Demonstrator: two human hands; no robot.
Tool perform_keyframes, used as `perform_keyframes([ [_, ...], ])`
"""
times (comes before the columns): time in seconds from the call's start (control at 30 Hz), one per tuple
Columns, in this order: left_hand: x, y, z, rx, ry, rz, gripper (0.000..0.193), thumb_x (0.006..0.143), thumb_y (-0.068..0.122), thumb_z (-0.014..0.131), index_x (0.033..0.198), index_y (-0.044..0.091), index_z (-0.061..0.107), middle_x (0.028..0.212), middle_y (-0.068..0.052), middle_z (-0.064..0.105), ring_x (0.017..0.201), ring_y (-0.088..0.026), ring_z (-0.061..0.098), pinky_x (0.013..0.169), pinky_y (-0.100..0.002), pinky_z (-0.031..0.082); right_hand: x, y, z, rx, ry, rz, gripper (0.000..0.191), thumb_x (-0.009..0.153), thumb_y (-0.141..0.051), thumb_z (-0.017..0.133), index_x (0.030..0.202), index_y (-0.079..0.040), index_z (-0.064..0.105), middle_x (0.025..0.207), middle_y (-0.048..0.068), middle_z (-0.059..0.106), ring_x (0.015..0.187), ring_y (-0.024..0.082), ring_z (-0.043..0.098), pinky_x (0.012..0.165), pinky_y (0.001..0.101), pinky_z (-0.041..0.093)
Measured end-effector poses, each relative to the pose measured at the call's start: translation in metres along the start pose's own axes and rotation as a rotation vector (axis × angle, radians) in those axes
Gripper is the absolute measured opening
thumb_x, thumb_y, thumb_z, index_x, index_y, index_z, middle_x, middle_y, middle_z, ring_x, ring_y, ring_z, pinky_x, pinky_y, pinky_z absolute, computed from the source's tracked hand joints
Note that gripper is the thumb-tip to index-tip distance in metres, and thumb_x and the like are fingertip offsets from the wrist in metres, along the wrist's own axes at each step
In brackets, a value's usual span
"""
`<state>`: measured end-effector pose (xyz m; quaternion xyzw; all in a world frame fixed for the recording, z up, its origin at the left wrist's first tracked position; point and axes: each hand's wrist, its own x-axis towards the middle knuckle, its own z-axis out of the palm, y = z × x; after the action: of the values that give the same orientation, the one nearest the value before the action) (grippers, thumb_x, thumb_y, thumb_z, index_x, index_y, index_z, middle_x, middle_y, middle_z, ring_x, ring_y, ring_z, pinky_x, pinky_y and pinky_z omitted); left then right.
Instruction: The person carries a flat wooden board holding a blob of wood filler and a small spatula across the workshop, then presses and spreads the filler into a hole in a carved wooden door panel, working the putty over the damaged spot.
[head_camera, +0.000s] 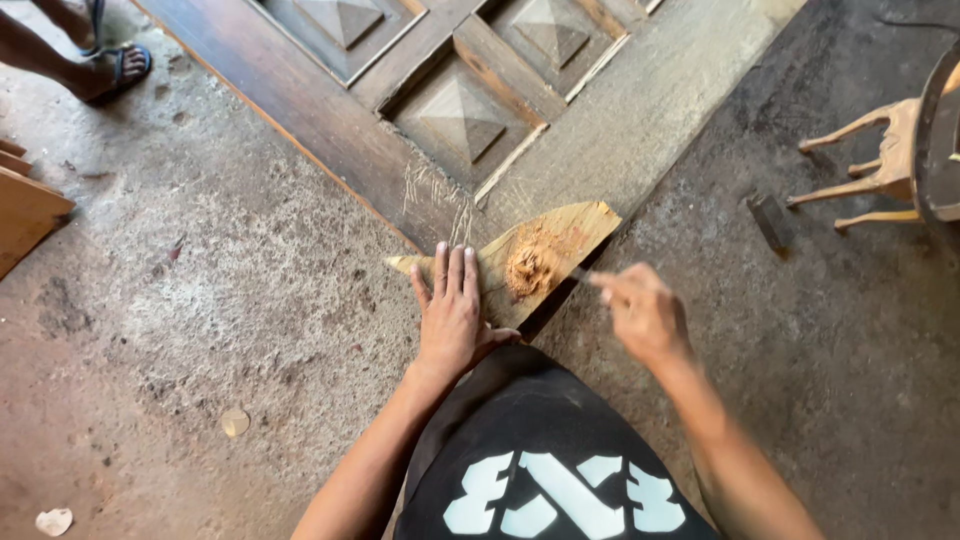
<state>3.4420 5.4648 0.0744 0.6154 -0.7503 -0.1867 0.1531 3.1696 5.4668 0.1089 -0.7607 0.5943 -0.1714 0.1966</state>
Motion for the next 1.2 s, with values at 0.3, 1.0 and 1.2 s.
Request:
perform_keyframes([
  [0.3,0.002,0.000,-0.002,0.003,-0.028,-0.009,0.146,0.048,0.072,0.087,0.154,-0.008,0.025,0.159,-0.023,0.030,0.154,-0.039,0.013,0.120,-0.068,0.003,0.020,-0.003,-0.020,-0.082,0.004,-0.006,0.024,0.101,-0.007,0.058,0.109,-0.010,0.080,0.085,0.006,0.066,0.048,0.011,0.046,0.035,0.0215,0.035],
  [1.0,0.001,0.001,-0.005,-0.040,-0.028,-0.009,0.146,0.046,0.070,0.089,0.153,-0.008,0.025,0.158,-0.024,0.029,0.154,-0.039,0.013,0.120,-0.068,0.001,0.032,-0.018,-0.040,-0.254,-0.119,-0.239,0.021,0.094,-0.012,0.064,0.107,-0.010,0.080,0.080,0.006,0.059,0.063,0.015,0.048,0.047,0.0240,0.039],
  [1.2,0.000,0.003,-0.004,-0.009,-0.039,-0.017,0.145,0.048,0.069,0.089,0.153,-0.010,0.025,0.158,-0.025,0.029,0.154,-0.041,0.013,0.119,-0.070,0.004,0.030,-0.016,-0.035,-0.248,-0.101,-0.162,0.017,0.103,-0.011,0.060,0.109,-0.008,0.076,0.086,0.004,0.059,0.065,0.013,0.050,0.046,0.0241,0.040],
])
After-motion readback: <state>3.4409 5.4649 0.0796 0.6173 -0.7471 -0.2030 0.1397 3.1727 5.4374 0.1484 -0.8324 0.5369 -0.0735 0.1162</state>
